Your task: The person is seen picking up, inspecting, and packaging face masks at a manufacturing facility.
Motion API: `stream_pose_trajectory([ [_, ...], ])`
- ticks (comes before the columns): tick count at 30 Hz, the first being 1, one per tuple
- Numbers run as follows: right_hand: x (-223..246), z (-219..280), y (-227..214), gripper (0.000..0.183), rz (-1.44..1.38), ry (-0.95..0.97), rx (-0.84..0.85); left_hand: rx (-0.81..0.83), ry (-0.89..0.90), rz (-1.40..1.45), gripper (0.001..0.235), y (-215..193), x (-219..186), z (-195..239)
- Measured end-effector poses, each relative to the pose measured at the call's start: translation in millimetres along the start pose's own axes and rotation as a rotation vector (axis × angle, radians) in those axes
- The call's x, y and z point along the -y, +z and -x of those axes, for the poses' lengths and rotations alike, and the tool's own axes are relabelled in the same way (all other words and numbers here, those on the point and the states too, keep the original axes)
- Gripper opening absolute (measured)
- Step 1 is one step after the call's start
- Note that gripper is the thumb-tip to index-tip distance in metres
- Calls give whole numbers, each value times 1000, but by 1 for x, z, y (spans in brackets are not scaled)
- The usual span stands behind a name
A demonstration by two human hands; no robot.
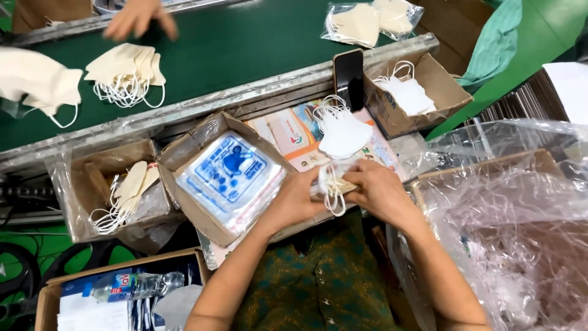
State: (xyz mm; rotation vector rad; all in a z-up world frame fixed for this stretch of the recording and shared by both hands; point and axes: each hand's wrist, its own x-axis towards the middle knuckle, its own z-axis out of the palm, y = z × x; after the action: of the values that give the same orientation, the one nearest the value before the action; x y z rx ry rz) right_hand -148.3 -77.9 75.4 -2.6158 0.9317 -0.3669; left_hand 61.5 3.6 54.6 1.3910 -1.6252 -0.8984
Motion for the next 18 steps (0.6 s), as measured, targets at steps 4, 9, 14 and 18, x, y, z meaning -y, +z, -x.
stream_pose_trajectory([
  [4,2,-9,-1,29,-74,37,36,71,-49,160,48,5,29,-2],
  [9,-3,-12,32,21,227,14,354,83,31,303,53,51,65,-10],
  [14,-13,-6,-6,25,-136,80,183,73,22,407,55,28,62,0],
  [18,-16,2,-2,23,-284,108,199,169,-126,521,54,34,56,2],
])
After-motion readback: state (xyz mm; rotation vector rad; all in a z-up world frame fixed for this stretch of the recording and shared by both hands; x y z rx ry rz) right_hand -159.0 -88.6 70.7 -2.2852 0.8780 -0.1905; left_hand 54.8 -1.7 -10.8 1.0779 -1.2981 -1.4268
